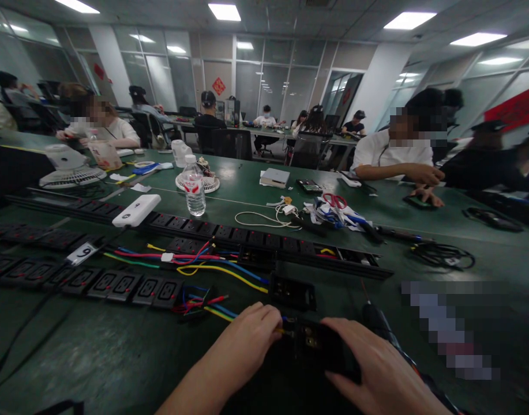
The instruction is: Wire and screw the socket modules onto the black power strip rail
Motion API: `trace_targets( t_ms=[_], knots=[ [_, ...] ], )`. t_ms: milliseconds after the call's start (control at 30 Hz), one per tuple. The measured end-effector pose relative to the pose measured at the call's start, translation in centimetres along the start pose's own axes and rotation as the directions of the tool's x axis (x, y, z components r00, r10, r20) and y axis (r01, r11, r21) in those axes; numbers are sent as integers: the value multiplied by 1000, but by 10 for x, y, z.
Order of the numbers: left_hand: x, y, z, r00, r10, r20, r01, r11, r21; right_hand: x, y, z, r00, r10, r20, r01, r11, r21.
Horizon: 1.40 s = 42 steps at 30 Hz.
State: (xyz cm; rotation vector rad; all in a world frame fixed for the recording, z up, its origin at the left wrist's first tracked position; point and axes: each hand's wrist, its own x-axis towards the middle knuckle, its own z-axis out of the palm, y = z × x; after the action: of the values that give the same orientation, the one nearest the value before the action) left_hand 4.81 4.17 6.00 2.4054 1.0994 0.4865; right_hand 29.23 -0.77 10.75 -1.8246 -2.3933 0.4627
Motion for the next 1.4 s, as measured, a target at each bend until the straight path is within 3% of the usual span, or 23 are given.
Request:
trace_targets(
  t_ms=[233, 567, 800, 1200, 1400],
  knots=[
    [-2, 2, -2, 1000, -10, 21, 10, 1000, 24, -4, -1, 0, 997, 71, 31, -70, 998, -4],
    [-2, 2, -2, 998, -26, 51, 27, 1000, -14, -5, 2, -1, 996, 51, 73, -53, 998, 22],
    [-3, 1, -1, 999, 25, 38, -24, 999, -32, -4, -1, -3, 990, 92, 110, -98, 994, 51],
    [-4, 5, -3, 999, -3, -40, -1, 995, -101, 0, -2, -3, 995, 35, 91, -43, 995, 86],
    [-3, -1, 0, 1000, -8, -2, 8, 988, -156, 2, -7, -3, 996, 18, 82, -25, 996, 84]
  ],
)
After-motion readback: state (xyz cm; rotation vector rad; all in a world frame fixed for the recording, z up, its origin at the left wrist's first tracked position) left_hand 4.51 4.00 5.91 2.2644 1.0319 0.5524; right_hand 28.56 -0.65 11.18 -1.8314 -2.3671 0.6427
